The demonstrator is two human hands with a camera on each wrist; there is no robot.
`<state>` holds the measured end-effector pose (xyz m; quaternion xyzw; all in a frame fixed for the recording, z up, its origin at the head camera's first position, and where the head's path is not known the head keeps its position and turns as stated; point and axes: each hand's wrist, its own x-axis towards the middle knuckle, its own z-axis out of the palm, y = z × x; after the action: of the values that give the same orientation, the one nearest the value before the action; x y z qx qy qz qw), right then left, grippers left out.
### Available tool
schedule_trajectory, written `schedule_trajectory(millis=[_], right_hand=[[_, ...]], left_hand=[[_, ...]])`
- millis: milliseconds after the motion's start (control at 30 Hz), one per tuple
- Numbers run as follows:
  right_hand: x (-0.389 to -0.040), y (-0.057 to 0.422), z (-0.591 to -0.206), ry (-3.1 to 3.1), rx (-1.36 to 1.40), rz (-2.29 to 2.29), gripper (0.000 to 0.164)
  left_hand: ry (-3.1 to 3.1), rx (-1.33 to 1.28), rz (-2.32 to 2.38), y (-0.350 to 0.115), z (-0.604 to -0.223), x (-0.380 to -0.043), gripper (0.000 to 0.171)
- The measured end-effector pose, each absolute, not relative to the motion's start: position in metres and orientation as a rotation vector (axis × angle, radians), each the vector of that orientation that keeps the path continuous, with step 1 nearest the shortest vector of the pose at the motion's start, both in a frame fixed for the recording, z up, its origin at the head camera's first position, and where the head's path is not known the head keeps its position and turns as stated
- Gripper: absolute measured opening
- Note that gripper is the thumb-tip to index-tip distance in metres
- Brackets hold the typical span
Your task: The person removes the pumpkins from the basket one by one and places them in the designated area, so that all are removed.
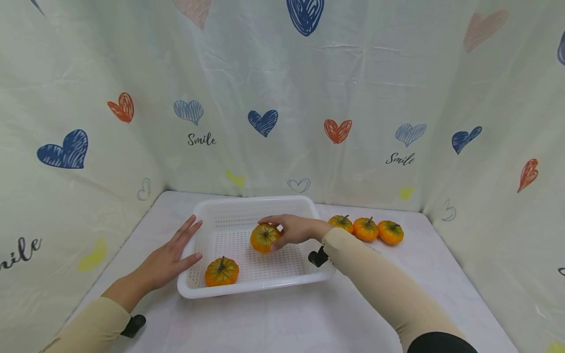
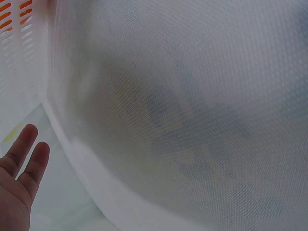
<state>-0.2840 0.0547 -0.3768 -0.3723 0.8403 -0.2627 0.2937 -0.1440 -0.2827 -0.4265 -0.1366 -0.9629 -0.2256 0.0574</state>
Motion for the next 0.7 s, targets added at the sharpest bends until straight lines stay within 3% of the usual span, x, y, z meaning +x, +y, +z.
schedule_trajectory(millis=[700], right_hand=[[-0.290, 0.113, -0.337, 2.271, -0.943, -0.963, 0.076]], left_hand=[[-2.933, -0.402, -0.687, -0.283, -0.428, -0.145, 0.081]])
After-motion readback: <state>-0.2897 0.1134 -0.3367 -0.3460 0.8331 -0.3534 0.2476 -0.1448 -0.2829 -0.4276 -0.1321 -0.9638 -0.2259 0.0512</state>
